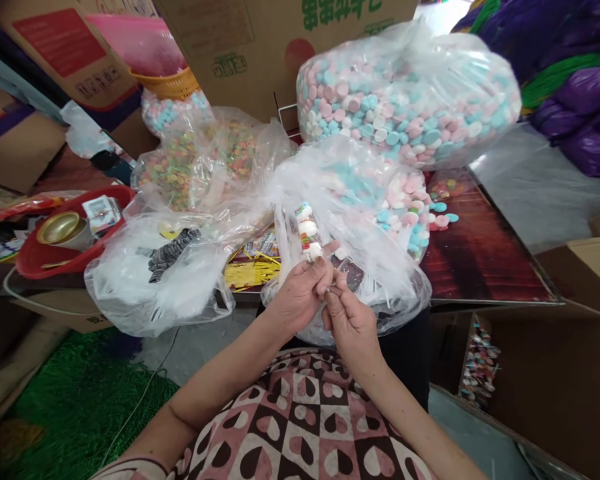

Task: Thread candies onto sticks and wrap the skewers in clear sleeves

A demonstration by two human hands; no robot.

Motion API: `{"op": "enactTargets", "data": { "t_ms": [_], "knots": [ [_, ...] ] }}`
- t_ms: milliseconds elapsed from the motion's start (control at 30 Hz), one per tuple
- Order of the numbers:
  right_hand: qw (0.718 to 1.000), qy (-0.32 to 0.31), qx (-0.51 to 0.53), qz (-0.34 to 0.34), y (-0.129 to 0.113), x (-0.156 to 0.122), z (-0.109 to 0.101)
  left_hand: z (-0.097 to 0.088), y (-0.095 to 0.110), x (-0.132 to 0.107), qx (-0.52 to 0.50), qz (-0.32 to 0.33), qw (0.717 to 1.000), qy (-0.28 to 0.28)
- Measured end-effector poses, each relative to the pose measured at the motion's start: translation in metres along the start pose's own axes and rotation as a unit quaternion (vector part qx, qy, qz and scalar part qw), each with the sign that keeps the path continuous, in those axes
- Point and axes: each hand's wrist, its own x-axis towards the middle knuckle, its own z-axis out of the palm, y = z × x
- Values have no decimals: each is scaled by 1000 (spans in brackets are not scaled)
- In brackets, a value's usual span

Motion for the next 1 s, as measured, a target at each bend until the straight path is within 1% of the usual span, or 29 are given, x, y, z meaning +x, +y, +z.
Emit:
{"op": "enactTargets", "data": {
  "t_ms": [67,167,200,267,300,333,367,400,433,467,500,533,567,600,633,667,700,733,767,800,833,867,900,933,967,1000],
  "knots": [
    [1000,-25,-3,9,-2,1,-4,-3,2,-1,1,-8,1000,-8],
    [994,-103,-30,8,-9,8,-23,-10,11,-5,2,-5,1000,-21],
    [995,-98,-31,4,-12,12,-31,-12,13,-7,1,-6,999,-33],
    [1000,-13,13,-3,-19,21,-45,-15,16,-13,-11,-40,996,-85],
    [999,8,53,-5,-23,26,-50,-15,16,-16,-23,-73,989,-124],
    [995,11,96,-1,-26,30,-52,-14,14,-19,-37,-115,978,-169],
    [990,-13,138,9,-29,34,-52,-14,11,-22,-53,-159,962,-214],
    [983,-54,175,25,-31,37,-50,-13,8,-24,-66,-198,944,-257],
    [974,-94,203,45,-32,39,-46,-13,6,-25,-72,-225,928,-287],
    [964,-124,225,62,-33,41,-41,-13,4,-26,-68,-245,917,-308],
    [958,-139,240,74,-33,42,-34,-14,3,-26,-50,-254,913,-315],
    [956,-139,246,80,-33,43,-27,-15,4,-26,-20,-247,920,-304],
    [958,-125,247,77,-32,44,-20,-17,6,-26,29,-223,935,-273],
    [962,-96,246,64,-31,46,-13,-20,10,-26,100,-187,951,-225],
    [968,-61,241,45,-30,48,-7,-22,14,-26,190,-139,959,-161],
    [972,-22,232,20,-28,49,-1,-25,18,-26,289,-88,949,-91],
    [975,15,222,-9,-28,51,3,-28,22,-26,381,-41,923,-22],
    [977,43,208,-36,-27,53,5,-30,25,-27,453,-9,891,24],
    [979,55,189,-54,-28,54,6,-33,27,-27,492,7,870,44],
    [983,44,170,-57,-29,55,5,-35,28,-28,492,12,870,35],
    [987,17,155,-48,-30,56,2,-36,29,-29,458,4,889,1],
    [989,-21,143,-29,-33,57,0,-38,29,-29,407,-11,912,-49],
    [989,-55,134,-7,-35,58,-2,-39,28,-30,357,-24,929,-94],
    [989,-71,127,8,-37,59,-2,-40,28,-31,332,-26,936,-118],
    [990,-67,123,14,-38,60,0,-42,27,-31,343,-14,932,-112],
    [992,-50,119,8,-39,62,4,-44,27,-32,389,14,918,-77]
  ]
}}
